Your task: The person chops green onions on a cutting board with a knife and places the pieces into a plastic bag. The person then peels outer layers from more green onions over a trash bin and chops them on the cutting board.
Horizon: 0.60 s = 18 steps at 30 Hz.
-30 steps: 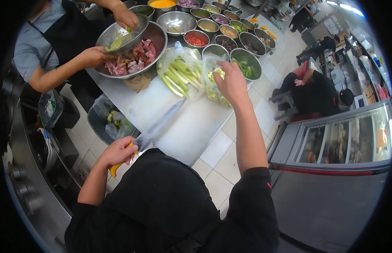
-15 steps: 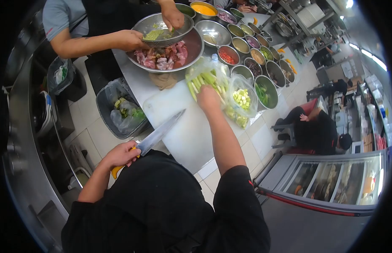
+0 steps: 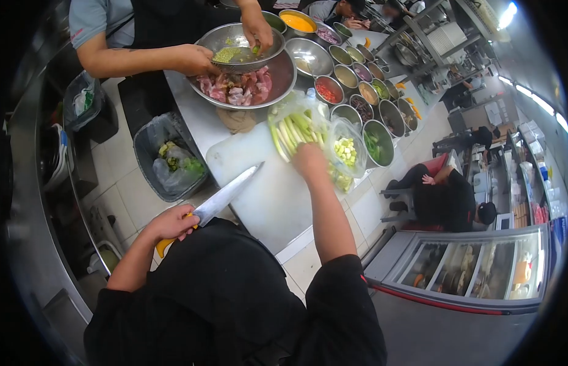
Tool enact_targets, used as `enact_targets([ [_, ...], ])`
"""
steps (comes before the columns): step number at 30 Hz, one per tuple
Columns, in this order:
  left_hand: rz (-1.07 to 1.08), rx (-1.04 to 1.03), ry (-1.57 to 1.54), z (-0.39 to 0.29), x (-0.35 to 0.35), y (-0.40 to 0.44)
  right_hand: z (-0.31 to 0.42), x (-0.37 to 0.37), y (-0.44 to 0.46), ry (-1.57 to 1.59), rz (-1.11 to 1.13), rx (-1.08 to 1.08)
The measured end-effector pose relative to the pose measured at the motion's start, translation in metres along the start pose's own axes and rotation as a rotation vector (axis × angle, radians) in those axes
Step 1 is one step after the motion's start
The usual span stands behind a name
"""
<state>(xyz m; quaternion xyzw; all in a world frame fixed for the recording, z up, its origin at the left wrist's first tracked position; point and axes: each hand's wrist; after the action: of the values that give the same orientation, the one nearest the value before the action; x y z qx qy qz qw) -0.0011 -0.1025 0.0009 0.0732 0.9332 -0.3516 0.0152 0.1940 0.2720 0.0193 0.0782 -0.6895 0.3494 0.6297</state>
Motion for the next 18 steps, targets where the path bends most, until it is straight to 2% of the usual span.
enact_targets([
  [2, 0.02, -0.013, 0.007, -0.001, 0.002, 0.004, 0.012, -0.005, -0.002, 0.024, -0.144, 0.066],
  [9, 0.025, -0.03, 0.017, -0.003, 0.002, 0.005, 0.022, -0.017, 0.011, -0.028, 0.015, -0.06],
  [12, 0.016, -0.031, 0.013, -0.001, 0.002, 0.005, 0.02, -0.022, 0.011, -0.038, -0.033, -0.011],
  [15, 0.012, -0.032, 0.017, -0.001, 0.004, 0.005, 0.011, -0.015, 0.024, 0.16, -0.049, -0.03],
  [18, -0.004, -0.024, 0.021, -0.001, 0.004, 0.001, 0.0, -0.001, 0.016, 0.54, -0.064, -0.035],
])
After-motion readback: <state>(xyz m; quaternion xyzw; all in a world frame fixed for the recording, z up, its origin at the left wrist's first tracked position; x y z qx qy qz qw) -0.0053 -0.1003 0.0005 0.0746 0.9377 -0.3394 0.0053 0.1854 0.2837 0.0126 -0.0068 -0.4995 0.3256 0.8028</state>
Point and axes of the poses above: each hand's wrist, its own y-axis towards the middle knuckle, its own x-axis out of the back of the hand, z = x × y, and after that the axes turned 11 degrees about z, right-handed
